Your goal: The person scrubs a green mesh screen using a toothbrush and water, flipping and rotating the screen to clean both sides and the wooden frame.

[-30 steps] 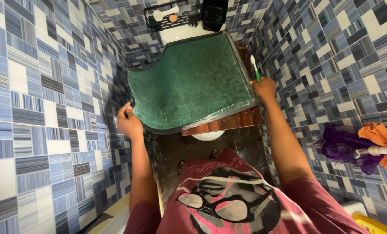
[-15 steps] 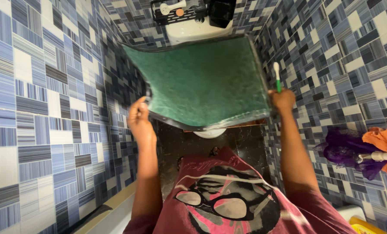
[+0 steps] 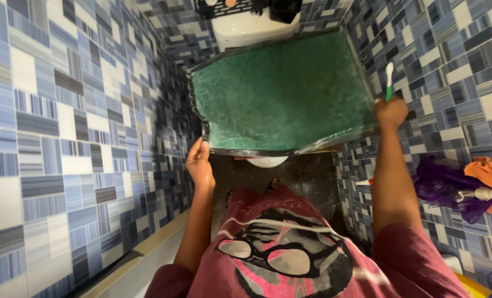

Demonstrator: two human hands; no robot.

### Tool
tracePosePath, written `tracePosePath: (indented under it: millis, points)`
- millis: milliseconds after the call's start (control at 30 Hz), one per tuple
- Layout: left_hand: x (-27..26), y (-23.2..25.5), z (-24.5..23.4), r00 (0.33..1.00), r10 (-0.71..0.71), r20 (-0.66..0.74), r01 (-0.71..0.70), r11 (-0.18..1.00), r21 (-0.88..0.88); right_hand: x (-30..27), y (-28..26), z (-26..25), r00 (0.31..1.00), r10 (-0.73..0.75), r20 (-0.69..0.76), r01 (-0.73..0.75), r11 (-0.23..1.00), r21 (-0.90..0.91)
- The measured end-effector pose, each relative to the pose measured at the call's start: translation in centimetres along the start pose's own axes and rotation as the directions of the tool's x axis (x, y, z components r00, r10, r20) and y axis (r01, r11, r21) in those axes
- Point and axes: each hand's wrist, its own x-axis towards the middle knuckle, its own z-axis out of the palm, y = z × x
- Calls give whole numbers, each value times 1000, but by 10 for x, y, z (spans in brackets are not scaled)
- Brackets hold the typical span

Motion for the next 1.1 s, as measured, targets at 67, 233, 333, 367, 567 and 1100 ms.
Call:
tracePosePath:
  millis: [67, 233, 333, 367, 567, 1100]
  points:
    - [-5, -19, -12, 999, 38, 25, -39, 998, 51, 16, -6, 1, 997, 76, 13, -77, 996, 47]
    - [-6, -59, -60, 999, -43, -29, 48, 970, 237, 43, -12, 6, 973, 168, 158, -162, 986, -50]
    - [-6, -60, -85, 993, -118, 0, 108, 916, 386, 35, -6, 7, 986, 38, 164, -16, 991, -134]
    - [-7, -59, -89, 985, -169, 25, 139, 881, 453, 27, -4, 6, 992, 19, 125, -11, 998, -67]
    - [2, -37, -87, 938, -347, -3, 293, 787, 544, -62, -25, -10, 978, 29, 209, -102, 932, 347]
    - [52, -75, -44, 966, -259, 3, 243, 909, 340, -253, -69, -59, 966, 41, 254, -155, 880, 449]
